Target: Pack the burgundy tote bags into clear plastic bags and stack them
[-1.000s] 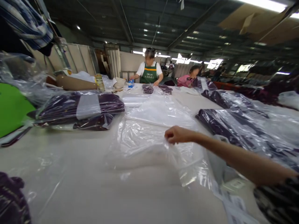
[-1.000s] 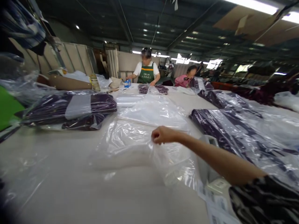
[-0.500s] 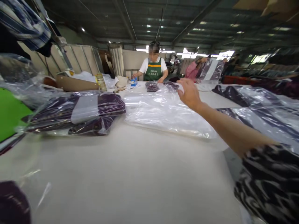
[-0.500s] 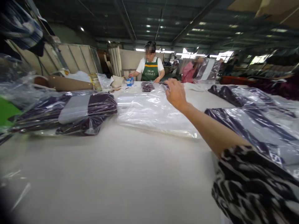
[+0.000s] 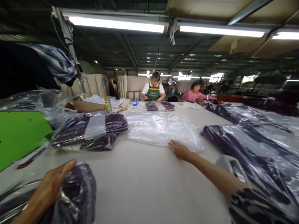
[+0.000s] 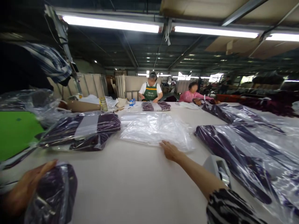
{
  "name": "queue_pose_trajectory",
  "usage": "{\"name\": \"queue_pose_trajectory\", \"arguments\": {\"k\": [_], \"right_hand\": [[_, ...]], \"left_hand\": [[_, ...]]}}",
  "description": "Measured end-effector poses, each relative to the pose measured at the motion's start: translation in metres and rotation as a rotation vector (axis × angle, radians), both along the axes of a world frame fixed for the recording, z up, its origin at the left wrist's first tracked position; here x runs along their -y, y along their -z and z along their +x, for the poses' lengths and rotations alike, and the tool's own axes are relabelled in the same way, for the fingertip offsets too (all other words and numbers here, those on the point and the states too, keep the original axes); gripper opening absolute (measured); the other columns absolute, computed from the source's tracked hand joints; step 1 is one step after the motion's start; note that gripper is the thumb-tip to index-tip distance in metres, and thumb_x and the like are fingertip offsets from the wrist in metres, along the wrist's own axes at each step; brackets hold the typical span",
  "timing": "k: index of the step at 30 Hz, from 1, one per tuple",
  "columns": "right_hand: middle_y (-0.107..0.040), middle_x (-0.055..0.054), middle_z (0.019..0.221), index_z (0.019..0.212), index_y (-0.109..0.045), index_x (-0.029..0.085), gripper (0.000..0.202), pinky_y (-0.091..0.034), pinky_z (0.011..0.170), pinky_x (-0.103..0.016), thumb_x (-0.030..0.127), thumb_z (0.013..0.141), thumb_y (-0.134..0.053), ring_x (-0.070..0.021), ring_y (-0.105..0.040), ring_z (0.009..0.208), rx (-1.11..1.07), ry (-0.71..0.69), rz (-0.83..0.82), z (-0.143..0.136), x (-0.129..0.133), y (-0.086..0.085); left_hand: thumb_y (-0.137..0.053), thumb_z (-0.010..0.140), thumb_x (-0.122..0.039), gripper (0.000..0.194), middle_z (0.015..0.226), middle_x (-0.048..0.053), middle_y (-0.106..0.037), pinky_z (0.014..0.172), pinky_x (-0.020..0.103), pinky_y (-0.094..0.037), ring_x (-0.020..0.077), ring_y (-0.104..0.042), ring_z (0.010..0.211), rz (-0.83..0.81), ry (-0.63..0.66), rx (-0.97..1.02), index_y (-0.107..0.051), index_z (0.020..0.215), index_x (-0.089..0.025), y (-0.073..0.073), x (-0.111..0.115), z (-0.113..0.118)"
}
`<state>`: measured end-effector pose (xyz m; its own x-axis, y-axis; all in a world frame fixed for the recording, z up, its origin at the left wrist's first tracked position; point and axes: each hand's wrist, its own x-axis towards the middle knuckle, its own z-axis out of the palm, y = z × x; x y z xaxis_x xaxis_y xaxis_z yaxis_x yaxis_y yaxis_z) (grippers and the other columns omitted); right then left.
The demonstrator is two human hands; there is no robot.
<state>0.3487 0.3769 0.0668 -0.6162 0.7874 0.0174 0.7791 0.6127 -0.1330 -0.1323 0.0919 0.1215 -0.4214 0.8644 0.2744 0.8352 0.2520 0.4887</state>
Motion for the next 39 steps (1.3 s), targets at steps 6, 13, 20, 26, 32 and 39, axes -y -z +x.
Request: {"name": "queue_pose_trajectory", "arguments": {"k": [6,13,20,26,32,39], "right_hand": [[-0.063,-0.018,0.131,0.140,-0.053,0.017,0.060,-0.055,0.095,-0.048,0.046,0.088,-0.062,-0.0285,-0.066,0.113,-0.742,-0.014,-0.801,-0.048,0.155,-0.012],[-0.075,-0.001,0.103,0.121,-0.067,0.033,0.079,-0.055,0.083,-0.035,0.044,0.047,-0.092,-0.0273,-0.070,0.099,-0.896,-0.044,-1.441,-0.108,0.355,0.028],[-0.074,-0.004,0.087,0.102,-0.074,0.017,0.054,-0.052,0.074,-0.033,0.031,0.051,-0.087,-0.0236,-0.068,0.081,-1.205,0.040,-1.496,-0.143,0.421,-0.014],[-0.073,-0.004,0.076,0.084,-0.074,0.013,0.036,-0.051,0.066,-0.029,0.030,0.054,-0.084,-0.0184,-0.066,0.066,-0.959,-0.004,-1.438,-0.090,0.367,-0.050],[-0.074,-0.006,0.086,0.100,-0.068,0.017,0.034,-0.056,0.074,-0.037,0.035,0.071,-0.074,-0.0223,-0.069,0.074,-0.628,0.119,-0.817,-0.042,0.212,-0.115],[-0.068,-0.015,0.124,0.123,-0.063,0.014,0.045,-0.046,0.106,-0.046,0.033,0.083,-0.056,-0.0298,-0.064,0.115,-0.486,0.144,0.083,-0.013,0.172,-0.077]], "left_hand": [[-0.032,0.079,-0.079,0.065,0.093,0.002,-0.080,0.096,0.045,-0.050,0.0349,-0.070,0.101,-0.047,-0.006,0.108,-0.073,0.078,-0.029,0.009,-0.020,0.016],[-0.022,0.092,-0.068,0.069,0.099,0.013,-0.078,0.089,0.038,-0.049,0.0345,-0.069,0.103,-0.172,0.040,-0.035,-0.074,0.086,-0.022,-0.019,-0.026,0.048],[-0.018,0.099,-0.066,0.073,0.108,0.014,-0.076,0.088,0.035,-0.048,0.0304,-0.068,0.105,-0.071,0.039,-0.229,-0.075,0.099,-0.020,-0.080,0.012,0.093],[-0.015,0.100,-0.065,0.078,0.107,0.020,-0.073,0.094,0.042,-0.046,0.0338,-0.066,0.109,0.010,-0.060,-0.232,-0.072,0.108,-0.013,-0.112,0.014,0.099],[-0.022,0.106,-0.042,0.054,0.121,0.018,-0.067,0.102,0.040,-0.043,0.0272,-0.061,0.115,0.164,0.091,-0.056,-0.062,0.122,-0.010,-0.114,-0.026,0.084],[-0.050,0.097,-0.038,0.030,0.122,0.009,-0.066,0.108,0.040,-0.043,0.0234,-0.059,0.118,0.212,0.392,-0.187,-0.066,0.115,-0.019,-0.056,0.017,0.106]]}}
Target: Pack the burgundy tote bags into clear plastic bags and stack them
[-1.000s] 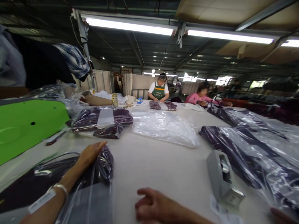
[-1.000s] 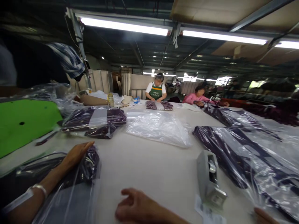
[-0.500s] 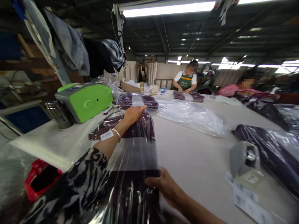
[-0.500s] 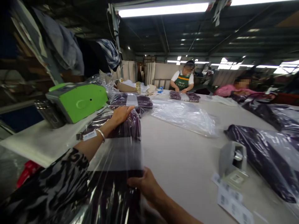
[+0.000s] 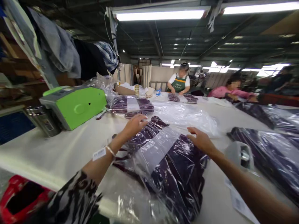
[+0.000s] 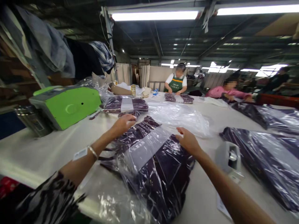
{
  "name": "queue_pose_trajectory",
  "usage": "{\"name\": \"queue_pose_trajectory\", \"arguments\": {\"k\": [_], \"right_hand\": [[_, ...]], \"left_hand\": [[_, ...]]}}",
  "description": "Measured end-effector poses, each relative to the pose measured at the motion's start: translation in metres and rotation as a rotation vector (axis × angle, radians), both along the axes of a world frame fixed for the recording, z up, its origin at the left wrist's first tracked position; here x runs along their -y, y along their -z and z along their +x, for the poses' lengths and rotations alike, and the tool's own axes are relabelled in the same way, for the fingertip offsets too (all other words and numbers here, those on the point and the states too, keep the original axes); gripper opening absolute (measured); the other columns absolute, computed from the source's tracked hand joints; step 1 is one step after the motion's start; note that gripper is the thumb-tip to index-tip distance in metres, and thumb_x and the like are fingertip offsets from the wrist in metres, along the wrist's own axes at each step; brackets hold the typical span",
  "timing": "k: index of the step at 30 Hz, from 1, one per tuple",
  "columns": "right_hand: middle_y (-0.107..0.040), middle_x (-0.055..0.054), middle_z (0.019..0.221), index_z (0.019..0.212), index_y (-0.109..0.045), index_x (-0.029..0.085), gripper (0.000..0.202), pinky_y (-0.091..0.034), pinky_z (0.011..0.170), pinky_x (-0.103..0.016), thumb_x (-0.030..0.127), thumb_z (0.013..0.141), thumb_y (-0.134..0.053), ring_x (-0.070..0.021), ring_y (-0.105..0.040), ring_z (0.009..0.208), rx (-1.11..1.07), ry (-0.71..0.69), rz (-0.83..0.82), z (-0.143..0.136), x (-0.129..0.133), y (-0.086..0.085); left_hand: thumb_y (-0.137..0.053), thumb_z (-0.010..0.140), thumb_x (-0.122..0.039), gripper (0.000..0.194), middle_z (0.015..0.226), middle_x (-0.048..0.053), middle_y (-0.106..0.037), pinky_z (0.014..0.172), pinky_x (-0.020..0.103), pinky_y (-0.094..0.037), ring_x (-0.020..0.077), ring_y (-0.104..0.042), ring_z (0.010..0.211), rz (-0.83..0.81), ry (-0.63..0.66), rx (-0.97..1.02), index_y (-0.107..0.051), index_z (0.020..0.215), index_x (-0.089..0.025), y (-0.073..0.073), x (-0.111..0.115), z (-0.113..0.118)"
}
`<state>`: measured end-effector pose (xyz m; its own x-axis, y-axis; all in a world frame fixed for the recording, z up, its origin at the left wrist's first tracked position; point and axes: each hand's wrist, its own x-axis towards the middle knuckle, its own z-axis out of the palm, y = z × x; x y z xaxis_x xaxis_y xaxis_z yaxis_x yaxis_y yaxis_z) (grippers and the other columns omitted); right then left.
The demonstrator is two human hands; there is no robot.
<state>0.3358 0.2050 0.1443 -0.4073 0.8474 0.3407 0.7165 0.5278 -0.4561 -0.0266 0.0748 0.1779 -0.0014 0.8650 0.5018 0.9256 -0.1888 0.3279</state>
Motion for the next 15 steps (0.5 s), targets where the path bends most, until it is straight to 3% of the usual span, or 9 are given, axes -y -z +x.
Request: {"name": "queue_pose_trajectory", "arguments": {"k": [2,4,6,8,11,15], "right_hand": [[-0.067,-0.015,0.127,0.124,-0.063,0.014,0.049,-0.043,0.109,-0.048,0.043,0.085,-0.051,-0.0314,-0.060,0.121,-0.083,0.018,0.100,0.021,0.018,0.032],[-0.064,-0.017,0.131,0.125,-0.062,0.013,0.060,-0.037,0.114,-0.051,0.054,0.084,-0.049,-0.0343,-0.054,0.128,-0.195,0.135,0.194,0.046,0.037,0.065],[-0.060,-0.022,0.134,0.130,-0.059,0.009,0.080,-0.038,0.112,-0.053,0.068,0.077,-0.050,-0.0384,-0.053,0.129,-0.327,0.344,0.094,0.067,0.053,0.093],[-0.058,-0.025,0.135,0.137,-0.053,0.006,0.098,-0.044,0.107,-0.053,0.078,0.072,-0.051,-0.0402,-0.057,0.125,-0.447,0.506,-0.138,0.080,0.063,0.114],[-0.063,-0.019,0.133,0.145,-0.046,0.012,0.102,-0.047,0.105,-0.049,0.081,0.070,-0.052,-0.0375,-0.062,0.120,-0.578,0.528,-0.331,0.081,0.070,0.132],[-0.068,-0.012,0.128,0.144,-0.047,0.021,0.090,-0.049,0.103,-0.048,0.076,0.074,-0.052,-0.0364,-0.064,0.119,-0.621,0.466,-0.318,0.073,0.067,0.143]], "left_hand": [[-0.053,0.096,-0.040,0.036,0.132,0.012,-0.062,0.111,0.044,-0.040,0.0272,-0.055,0.127,-0.044,-0.079,-0.084,-0.063,0.123,-0.019,0.037,0.023,-0.007],[-0.060,0.091,-0.044,0.051,0.145,0.017,-0.053,0.114,0.049,-0.036,0.0331,-0.047,0.136,-0.133,-0.270,-0.099,-0.056,0.134,-0.017,0.079,0.042,-0.022],[-0.059,0.090,-0.049,0.061,0.143,0.019,-0.055,0.113,0.047,-0.038,0.0333,-0.050,0.135,-0.237,-0.360,-0.043,-0.051,0.139,-0.014,0.119,0.052,-0.038],[-0.052,0.093,-0.052,0.062,0.140,0.018,-0.059,0.113,0.046,-0.039,0.0320,-0.054,0.131,-0.256,-0.396,0.004,-0.048,0.141,-0.012,0.148,0.055,-0.051],[-0.045,0.093,-0.055,0.063,0.141,0.017,-0.059,0.114,0.046,-0.038,0.0312,-0.055,0.131,-0.208,-0.414,0.044,-0.049,0.139,-0.012,0.171,0.052,-0.063],[-0.043,0.090,-0.058,0.066,0.140,0.017,-0.061,0.115,0.047,-0.039,0.0311,-0.056,0.131,-0.173,-0.402,0.085,-0.053,0.135,-0.011,0.183,0.045,-0.073]]}}
